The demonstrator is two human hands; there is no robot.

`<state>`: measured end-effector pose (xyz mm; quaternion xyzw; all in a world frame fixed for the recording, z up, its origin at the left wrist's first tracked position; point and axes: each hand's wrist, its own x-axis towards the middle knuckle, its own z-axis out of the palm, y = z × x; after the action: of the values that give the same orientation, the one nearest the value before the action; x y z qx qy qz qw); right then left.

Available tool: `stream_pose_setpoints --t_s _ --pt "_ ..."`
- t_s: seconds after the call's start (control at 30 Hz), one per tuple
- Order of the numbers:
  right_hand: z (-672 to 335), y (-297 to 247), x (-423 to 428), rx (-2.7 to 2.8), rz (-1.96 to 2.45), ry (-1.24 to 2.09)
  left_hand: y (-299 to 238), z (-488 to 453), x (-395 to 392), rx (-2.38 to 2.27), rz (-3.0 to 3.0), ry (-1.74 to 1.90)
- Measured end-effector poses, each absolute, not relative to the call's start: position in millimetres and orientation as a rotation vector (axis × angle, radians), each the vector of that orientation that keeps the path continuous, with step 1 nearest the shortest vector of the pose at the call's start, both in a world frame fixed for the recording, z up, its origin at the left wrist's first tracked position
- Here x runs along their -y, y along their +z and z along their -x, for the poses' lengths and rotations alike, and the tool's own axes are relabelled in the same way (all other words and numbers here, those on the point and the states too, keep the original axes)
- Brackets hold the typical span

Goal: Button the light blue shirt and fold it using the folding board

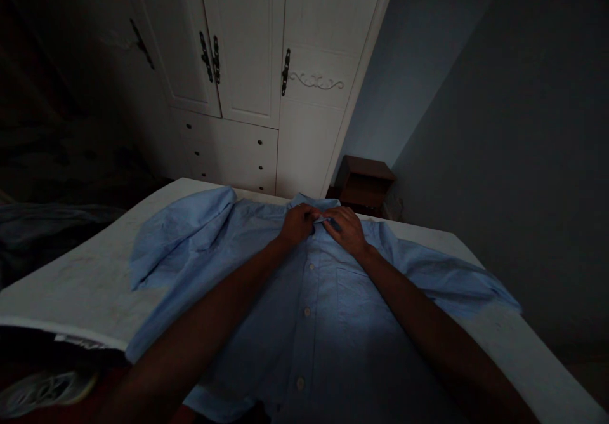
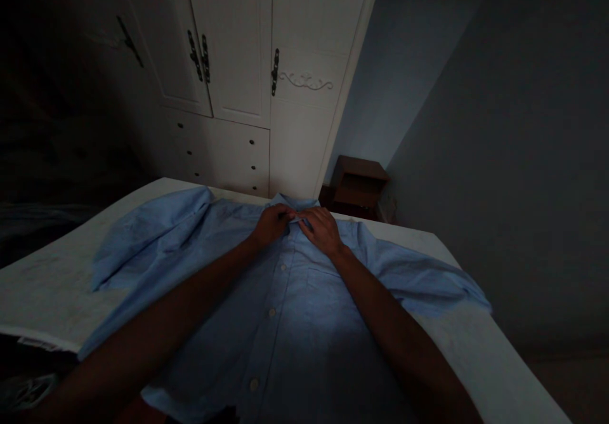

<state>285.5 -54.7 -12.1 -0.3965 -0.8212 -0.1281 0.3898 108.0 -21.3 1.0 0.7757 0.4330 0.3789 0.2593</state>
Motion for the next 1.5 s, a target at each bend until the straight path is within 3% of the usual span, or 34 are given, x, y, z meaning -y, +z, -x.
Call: stream_pose_setpoints --t_s 0.4,0.9,1.5 --pt "-286 -14 53 2.14 1.04 -0.307 -6 -102 21 -1.071 -2.179 0.936" --pt "-288 -13 51 2.186 1.042 -0.271 -13 -98 5 -0.919 -1.706 0.918" --pt "-291 -14 53 2.248 0.913 -0.404 -12 -99 8 -0.973 -1.901 0.994"
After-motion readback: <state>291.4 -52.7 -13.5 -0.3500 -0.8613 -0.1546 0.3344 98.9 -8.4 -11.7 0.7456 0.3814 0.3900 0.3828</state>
